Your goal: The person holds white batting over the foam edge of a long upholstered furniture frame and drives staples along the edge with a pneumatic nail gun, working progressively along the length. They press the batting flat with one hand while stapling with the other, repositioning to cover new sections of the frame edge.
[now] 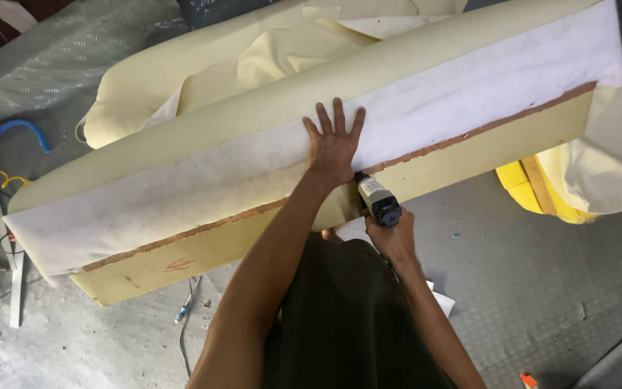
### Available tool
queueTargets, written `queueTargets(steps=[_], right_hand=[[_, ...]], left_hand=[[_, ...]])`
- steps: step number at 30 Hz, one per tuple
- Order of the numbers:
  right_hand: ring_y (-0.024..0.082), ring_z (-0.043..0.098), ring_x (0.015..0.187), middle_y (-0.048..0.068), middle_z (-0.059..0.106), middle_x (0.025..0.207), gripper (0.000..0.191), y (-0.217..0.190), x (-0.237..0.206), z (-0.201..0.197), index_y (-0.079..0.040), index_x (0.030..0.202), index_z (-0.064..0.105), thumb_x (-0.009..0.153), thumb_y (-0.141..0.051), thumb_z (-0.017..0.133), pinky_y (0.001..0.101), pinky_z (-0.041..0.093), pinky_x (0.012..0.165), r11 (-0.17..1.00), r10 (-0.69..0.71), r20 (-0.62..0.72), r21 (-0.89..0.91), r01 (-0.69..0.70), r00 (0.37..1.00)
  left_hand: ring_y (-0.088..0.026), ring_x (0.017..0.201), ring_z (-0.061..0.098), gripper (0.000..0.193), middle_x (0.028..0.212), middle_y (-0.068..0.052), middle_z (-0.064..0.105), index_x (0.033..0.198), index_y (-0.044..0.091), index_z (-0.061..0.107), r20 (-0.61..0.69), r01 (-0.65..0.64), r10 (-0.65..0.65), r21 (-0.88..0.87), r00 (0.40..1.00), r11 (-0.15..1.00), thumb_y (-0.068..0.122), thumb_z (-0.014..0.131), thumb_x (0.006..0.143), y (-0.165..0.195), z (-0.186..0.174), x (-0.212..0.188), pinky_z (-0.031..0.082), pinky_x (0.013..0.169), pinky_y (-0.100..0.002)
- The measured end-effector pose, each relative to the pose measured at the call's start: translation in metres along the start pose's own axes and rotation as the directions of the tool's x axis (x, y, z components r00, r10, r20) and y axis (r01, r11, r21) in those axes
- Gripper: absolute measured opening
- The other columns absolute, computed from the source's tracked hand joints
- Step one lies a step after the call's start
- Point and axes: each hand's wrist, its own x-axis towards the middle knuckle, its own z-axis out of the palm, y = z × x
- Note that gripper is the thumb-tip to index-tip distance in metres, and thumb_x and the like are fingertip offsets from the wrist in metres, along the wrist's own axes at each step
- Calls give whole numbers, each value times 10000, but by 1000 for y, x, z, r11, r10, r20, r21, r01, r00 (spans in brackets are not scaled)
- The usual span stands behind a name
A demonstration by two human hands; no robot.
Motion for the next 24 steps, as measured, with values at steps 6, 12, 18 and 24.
queueTargets(steps=[6, 12, 18, 24], right_hand=[[237, 759, 658, 154, 758, 732, 185, -1, -1, 5, -22, 917, 780, 781, -76, 666, 361, 586, 657, 995, 97, 19, -37, -96, 995], [248, 770, 726, 177, 764, 787, 201, 1, -2, 8, 0, 947, 772, 787, -101, 707, 367, 581, 678, 998, 30, -25, -53, -31, 999], [266, 777, 775, 174, 787, 840, 214, 10, -5, 12, 3, 947, 770, 774, -93, 691, 370, 587, 712, 997, 48, -23, 61, -47, 999], [272, 773, 788, 201, 762, 833, 208, 19, 3, 16, 22, 940, 750, 794, -126, 738, 382, 569, 701, 997, 28, -32, -71, -31, 999]], left_hand=[[-661, 1452, 144, 1220, 1631, -366, 101, 1617, 151, 147, -44, -13, 13, -2, 999, 1000, 298, 882, 655, -3, 8, 0, 210, 1055, -843], [-660, 1454, 139, 1211, 1627, -369, 93, 1613, 148, 141, -29, -12, 12, -1, 999, 1000, 295, 879, 663, -2, 4, -1, 201, 1058, -849], [-668, 1448, 135, 1204, 1625, -379, 90, 1616, 141, 140, 6, -13, 13, -5, 1000, 1000, 270, 875, 672, -2, 8, -2, 189, 1054, -854], [-669, 1453, 141, 1161, 1632, -370, 78, 1628, 144, 143, -30, -8, 9, 11, 1000, 1000, 260, 852, 715, -2, 18, 1, 193, 1066, -856]])
